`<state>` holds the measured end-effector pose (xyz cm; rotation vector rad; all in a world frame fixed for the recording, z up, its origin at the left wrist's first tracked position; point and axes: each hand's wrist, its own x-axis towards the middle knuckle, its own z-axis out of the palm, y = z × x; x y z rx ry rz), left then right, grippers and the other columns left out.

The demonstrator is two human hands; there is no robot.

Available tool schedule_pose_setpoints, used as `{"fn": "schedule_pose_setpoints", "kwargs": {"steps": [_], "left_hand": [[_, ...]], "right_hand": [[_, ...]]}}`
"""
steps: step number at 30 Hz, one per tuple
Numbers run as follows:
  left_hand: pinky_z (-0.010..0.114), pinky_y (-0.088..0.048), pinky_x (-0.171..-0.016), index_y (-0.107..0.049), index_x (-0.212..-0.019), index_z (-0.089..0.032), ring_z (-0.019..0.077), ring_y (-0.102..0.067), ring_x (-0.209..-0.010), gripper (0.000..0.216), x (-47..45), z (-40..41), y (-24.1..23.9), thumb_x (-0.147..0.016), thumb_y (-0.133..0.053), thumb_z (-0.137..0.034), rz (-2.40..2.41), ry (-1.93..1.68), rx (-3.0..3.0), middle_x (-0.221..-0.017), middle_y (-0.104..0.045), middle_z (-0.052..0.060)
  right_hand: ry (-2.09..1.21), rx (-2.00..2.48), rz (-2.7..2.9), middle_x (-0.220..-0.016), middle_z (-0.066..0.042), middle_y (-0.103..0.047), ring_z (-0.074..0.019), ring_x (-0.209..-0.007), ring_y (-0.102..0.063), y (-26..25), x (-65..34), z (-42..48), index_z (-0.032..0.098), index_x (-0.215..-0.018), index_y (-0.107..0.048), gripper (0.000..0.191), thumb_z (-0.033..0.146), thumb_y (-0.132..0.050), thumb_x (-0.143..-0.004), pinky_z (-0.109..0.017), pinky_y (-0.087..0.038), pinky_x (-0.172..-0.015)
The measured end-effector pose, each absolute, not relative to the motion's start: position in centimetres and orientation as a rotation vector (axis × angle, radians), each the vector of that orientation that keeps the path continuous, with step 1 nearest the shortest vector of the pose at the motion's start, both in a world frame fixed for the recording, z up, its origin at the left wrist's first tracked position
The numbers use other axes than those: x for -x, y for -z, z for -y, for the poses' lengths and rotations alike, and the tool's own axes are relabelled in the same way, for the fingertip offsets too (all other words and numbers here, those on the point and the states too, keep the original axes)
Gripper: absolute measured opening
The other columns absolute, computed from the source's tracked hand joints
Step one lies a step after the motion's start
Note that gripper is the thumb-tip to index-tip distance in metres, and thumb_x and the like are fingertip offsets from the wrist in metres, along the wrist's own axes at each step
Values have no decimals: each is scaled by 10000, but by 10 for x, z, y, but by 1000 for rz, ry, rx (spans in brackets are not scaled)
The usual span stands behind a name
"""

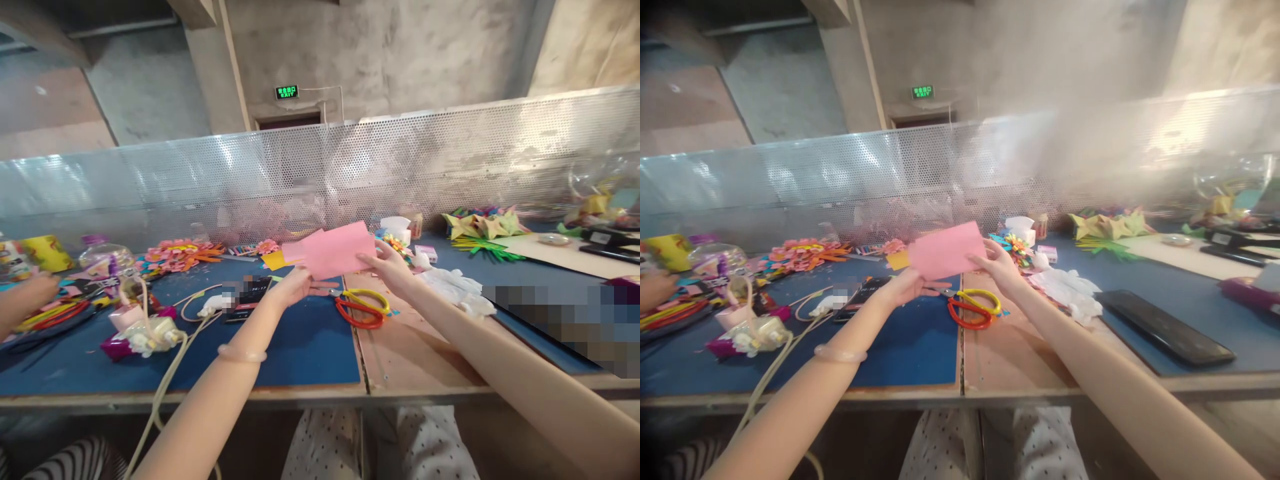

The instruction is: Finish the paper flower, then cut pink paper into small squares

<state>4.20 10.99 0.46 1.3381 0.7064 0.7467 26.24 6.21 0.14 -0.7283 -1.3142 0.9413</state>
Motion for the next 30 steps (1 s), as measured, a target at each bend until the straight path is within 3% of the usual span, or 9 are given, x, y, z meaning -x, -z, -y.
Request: {"fn": "schedule_pose_setpoints", "kwargs": {"steps": [3,6,11,14,17,21,26,30], "left_hand": [[354,-494,-703,-575,-1131,-217,258,-638,-889,565,-43,-105,-11,-719,-530,-601,-685,-807,-1343,-1112,-629,138],[312,-475,-722,-587,-1109,-175,234,-617,-913,632,-45,-100,-16,-708,-504,-656,-643,-962,-1388,-1021,-662,141],[262,-468,-659,-647,-970,-132,179,-620,-760,445,-45,-102,-11,-622,-732,-397,-723,-1009,-1568,-899,-681,95],[252,-466,-658,-668,-858,-111,163,-615,-736,343,-45,-109,-6,-580,-766,-287,-800,-1071,-1597,-863,-684,86],[273,-473,-678,-660,-857,-108,164,-619,-723,336,-47,-113,-4,-576,-760,-264,-812,-1198,-1506,-844,-685,84],[307,-470,-773,-632,-964,-116,171,-626,-795,421,-54,-108,-5,-577,-755,-229,-653,-1297,-1415,-906,-677,83],[336,-456,-820,-611,-1032,-116,197,-619,-876,480,-61,-98,-6,-585,-753,-218,-545,-1092,-1479,-961,-667,104],[309,-480,-743,-601,-1055,-130,189,-616,-851,484,-57,-94,-4,-608,-750,-241,-622,-848,-1558,-980,-663,119]], "right_hand": [[-910,795,1261,-999,-55,-658,-163,-807,-615,3,-265,-64,195,-1069,-591,414,341,-677,-691,-251,-511,-641],[-877,866,1268,-901,-42,-662,-140,-738,-594,9,-269,-67,160,-950,-631,343,350,-691,-671,-237,-490,-618],[-813,913,1353,-806,-24,-647,-133,-701,-574,14,-269,-69,149,-859,-639,301,362,-703,-657,-235,-476,-598],[-854,878,1285,-902,-39,-646,-154,-754,-599,14,-266,-69,175,-960,-606,368,361,-709,-659,-269,-513,-627],[-991,867,1125,-949,-54,-629,-166,-763,-624,15,-261,-67,208,-1068,-531,457,390,-696,-683,-323,-547,-668],[-1217,863,1089,-929,-75,-634,-176,-772,-635,17,-251,-63,195,-1038,-529,402,409,-661,-725,-345,-544,-717],[-1253,784,1073,-945,-57,-655,-152,-775,-618,18,-241,-65,200,-899,-583,166,309,-608,-776,-280,-526,-689],[-1311,740,988,-941,-49,-665,-171,-793,-622,17,-247,-69,205,-922,-570,145,275,-535,-801,-313,-518,-702]]}}
